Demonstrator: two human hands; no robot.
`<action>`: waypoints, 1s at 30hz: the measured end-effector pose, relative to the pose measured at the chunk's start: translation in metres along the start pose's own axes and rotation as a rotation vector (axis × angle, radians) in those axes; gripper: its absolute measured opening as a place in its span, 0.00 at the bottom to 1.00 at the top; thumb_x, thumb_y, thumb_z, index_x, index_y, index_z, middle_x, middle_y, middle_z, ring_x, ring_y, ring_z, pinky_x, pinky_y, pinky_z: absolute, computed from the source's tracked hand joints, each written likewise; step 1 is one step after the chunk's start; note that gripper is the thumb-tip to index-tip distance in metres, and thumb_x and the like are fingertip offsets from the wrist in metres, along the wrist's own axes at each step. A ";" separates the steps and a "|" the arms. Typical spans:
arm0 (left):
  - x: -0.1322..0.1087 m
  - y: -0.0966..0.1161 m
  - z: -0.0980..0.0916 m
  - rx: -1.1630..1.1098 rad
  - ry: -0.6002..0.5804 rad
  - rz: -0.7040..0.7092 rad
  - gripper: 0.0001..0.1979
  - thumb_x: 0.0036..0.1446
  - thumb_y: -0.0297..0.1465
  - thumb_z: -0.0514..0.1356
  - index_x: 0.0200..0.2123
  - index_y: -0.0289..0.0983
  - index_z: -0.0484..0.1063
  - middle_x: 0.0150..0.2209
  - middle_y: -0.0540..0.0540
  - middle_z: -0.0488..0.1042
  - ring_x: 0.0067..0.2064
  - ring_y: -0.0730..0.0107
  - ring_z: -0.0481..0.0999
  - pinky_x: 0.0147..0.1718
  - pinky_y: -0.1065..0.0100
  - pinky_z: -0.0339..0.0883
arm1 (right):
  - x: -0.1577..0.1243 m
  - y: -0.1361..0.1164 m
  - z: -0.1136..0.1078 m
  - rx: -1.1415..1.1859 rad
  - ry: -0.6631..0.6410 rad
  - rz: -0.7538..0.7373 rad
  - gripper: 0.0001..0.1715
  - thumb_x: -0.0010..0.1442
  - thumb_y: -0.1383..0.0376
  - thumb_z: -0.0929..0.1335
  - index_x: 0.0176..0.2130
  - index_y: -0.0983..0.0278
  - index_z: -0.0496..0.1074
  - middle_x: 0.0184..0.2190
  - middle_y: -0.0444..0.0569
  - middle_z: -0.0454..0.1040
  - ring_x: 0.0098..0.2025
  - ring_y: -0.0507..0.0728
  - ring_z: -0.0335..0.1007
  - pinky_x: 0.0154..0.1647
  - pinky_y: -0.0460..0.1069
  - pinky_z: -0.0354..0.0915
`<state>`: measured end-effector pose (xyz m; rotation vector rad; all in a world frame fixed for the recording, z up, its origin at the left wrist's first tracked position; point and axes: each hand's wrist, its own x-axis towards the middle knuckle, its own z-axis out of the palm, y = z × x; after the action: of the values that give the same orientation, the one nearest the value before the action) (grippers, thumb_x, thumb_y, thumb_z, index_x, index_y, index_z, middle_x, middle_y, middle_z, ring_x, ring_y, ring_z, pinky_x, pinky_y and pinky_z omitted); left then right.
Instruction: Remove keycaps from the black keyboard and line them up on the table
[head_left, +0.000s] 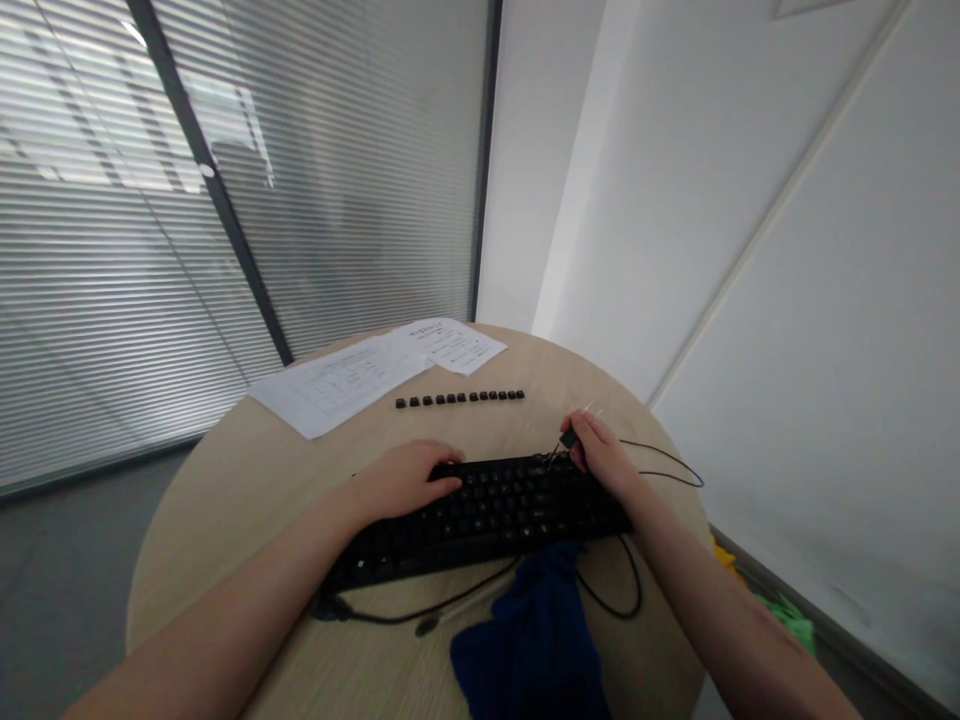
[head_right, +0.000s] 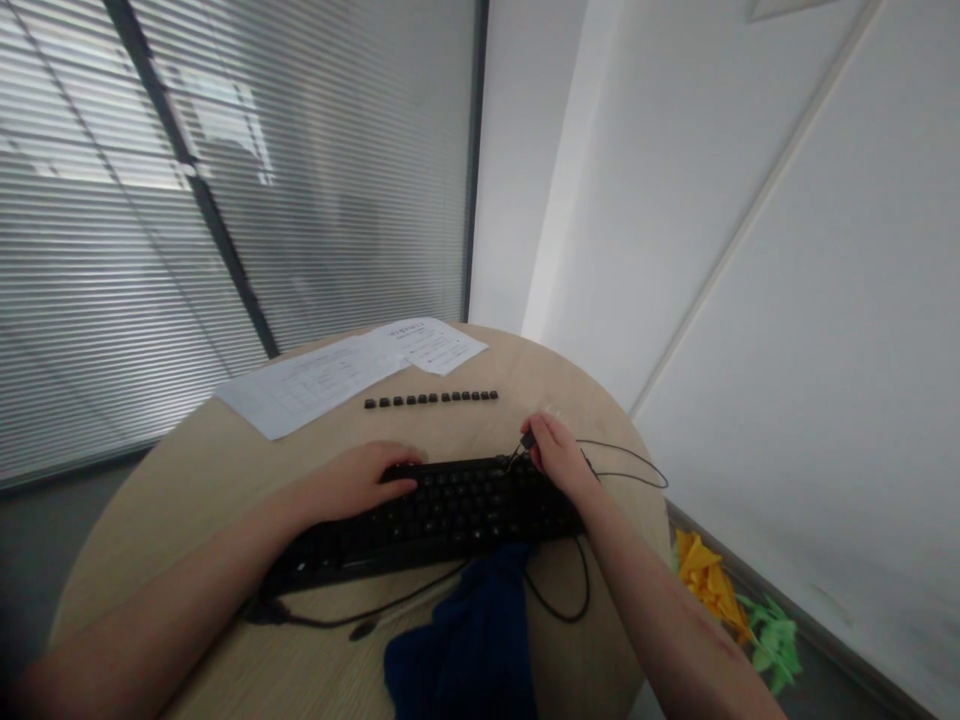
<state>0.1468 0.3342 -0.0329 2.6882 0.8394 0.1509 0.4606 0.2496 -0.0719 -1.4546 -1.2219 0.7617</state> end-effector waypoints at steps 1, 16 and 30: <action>0.000 0.000 0.000 0.001 0.000 0.002 0.19 0.63 0.41 0.56 0.53 0.41 0.75 0.51 0.43 0.78 0.52 0.57 0.75 0.54 0.59 0.66 | 0.000 0.000 0.001 -0.016 0.005 0.013 0.33 0.60 0.35 0.60 0.37 0.62 0.64 0.13 0.37 0.58 0.14 0.48 0.53 0.15 0.42 0.48; 0.000 0.001 0.000 0.008 -0.007 -0.001 0.19 0.63 0.41 0.56 0.53 0.40 0.75 0.51 0.42 0.78 0.52 0.56 0.75 0.54 0.59 0.65 | 0.002 0.006 0.010 -0.102 0.088 -0.006 0.28 0.61 0.40 0.60 0.37 0.61 0.63 0.15 0.38 0.63 0.14 0.49 0.57 0.13 0.43 0.51; 0.000 0.003 -0.001 0.015 -0.005 0.000 0.19 0.63 0.41 0.56 0.52 0.40 0.75 0.51 0.42 0.78 0.52 0.56 0.75 0.54 0.59 0.65 | 0.009 0.012 0.008 -0.219 0.028 0.081 0.21 0.64 0.47 0.55 0.37 0.61 0.61 0.16 0.38 0.64 0.14 0.50 0.59 0.14 0.44 0.54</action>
<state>0.1480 0.3317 -0.0307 2.7013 0.8429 0.1388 0.4593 0.2617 -0.0837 -1.6960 -1.2621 0.6749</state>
